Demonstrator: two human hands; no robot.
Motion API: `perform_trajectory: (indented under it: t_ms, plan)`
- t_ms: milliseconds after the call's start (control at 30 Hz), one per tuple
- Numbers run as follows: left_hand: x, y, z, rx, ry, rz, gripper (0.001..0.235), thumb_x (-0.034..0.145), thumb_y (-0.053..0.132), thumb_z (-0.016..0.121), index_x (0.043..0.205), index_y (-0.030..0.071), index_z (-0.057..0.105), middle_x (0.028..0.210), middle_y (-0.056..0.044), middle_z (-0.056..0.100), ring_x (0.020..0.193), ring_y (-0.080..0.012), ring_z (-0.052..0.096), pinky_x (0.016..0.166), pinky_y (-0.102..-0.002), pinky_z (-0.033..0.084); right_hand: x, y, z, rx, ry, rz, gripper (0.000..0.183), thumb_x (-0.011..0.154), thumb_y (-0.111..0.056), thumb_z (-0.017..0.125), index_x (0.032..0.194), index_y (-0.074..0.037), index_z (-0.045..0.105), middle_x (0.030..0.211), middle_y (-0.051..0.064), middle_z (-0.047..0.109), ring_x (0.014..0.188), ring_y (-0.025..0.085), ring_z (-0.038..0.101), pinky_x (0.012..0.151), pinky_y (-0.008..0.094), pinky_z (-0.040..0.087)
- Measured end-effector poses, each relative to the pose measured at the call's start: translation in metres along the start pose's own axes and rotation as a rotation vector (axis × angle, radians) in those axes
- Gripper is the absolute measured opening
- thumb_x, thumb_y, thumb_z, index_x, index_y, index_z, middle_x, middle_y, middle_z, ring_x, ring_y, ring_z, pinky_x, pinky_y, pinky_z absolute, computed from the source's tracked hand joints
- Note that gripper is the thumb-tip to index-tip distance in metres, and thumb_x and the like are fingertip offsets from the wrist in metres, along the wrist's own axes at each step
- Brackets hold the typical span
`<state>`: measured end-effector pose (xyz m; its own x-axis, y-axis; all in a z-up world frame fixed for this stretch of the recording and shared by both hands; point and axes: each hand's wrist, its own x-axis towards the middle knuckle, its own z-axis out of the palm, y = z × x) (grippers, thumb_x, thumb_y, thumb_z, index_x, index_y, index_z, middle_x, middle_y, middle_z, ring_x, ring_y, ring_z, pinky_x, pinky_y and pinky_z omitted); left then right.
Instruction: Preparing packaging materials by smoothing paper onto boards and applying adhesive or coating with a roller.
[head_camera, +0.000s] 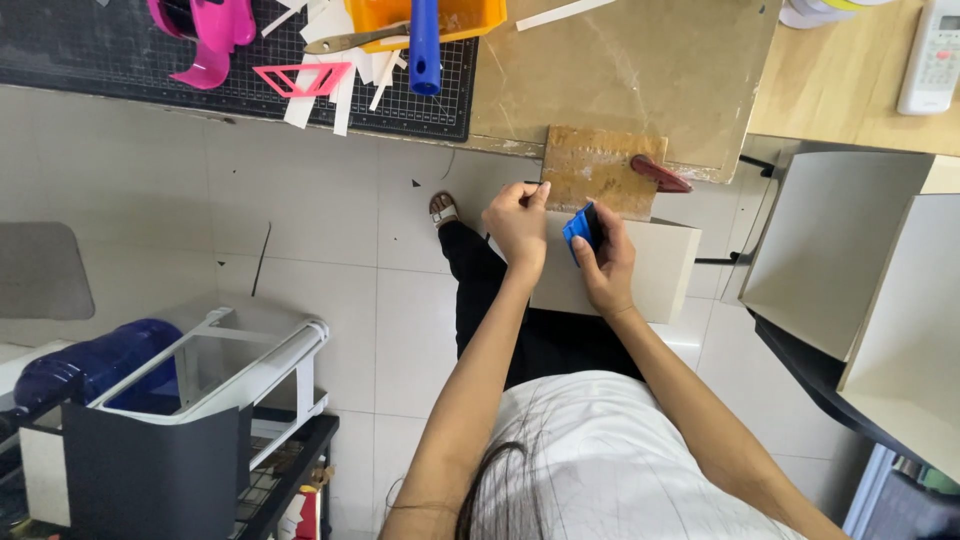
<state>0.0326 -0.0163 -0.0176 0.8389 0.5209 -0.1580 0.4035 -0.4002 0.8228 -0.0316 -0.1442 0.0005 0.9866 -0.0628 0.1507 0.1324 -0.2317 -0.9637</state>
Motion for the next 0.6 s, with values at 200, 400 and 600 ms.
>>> perform_trajectory:
  t_ms: [200, 400, 600]
  plan:
    - [0.022, 0.015, -0.001, 0.249, -0.097, 0.179, 0.023, 0.076, 0.027, 0.080, 0.065, 0.017, 0.063, 0.063, 0.000, 0.067, 0.064, -0.0274, 0.072, 0.061, -0.038, 0.056, 0.003, -0.007, 0.000, 0.071, 0.024, -0.011, 0.047, 0.099, -0.014, 0.066, 0.140, 0.001, 0.049, 0.120, 0.012, 0.062, 0.115, 0.020, 0.059, 0.102, 0.037, 0.045]
    - [0.043, -0.025, -0.014, -0.068, -0.365, -0.068, 0.061, 0.085, 0.073, 0.058, 0.093, 0.015, 0.074, 0.091, -0.011, 0.075, 0.100, -0.0376, 0.070, 0.088, -0.048, 0.053, 0.010, -0.020, 0.003, 0.082, -0.044, -0.023, 0.049, 0.100, -0.010, 0.065, 0.145, -0.004, 0.045, 0.114, 0.011, 0.061, 0.110, 0.019, 0.060, 0.100, 0.037, 0.046]
    - [-0.074, -0.053, -0.115, -0.523, -0.760, -0.073, 0.089, 0.080, 0.018, 0.081, 0.155, 0.006, 0.034, 0.160, -0.024, 0.032, 0.150, -0.0458, 0.019, 0.114, -0.074, 0.017, 0.011, -0.049, 0.011, -0.632, -0.181, -0.205, 0.044, 0.095, -0.029, 0.075, 0.137, -0.028, 0.062, 0.114, -0.001, 0.062, 0.107, 0.019, 0.063, 0.091, 0.040, 0.036]
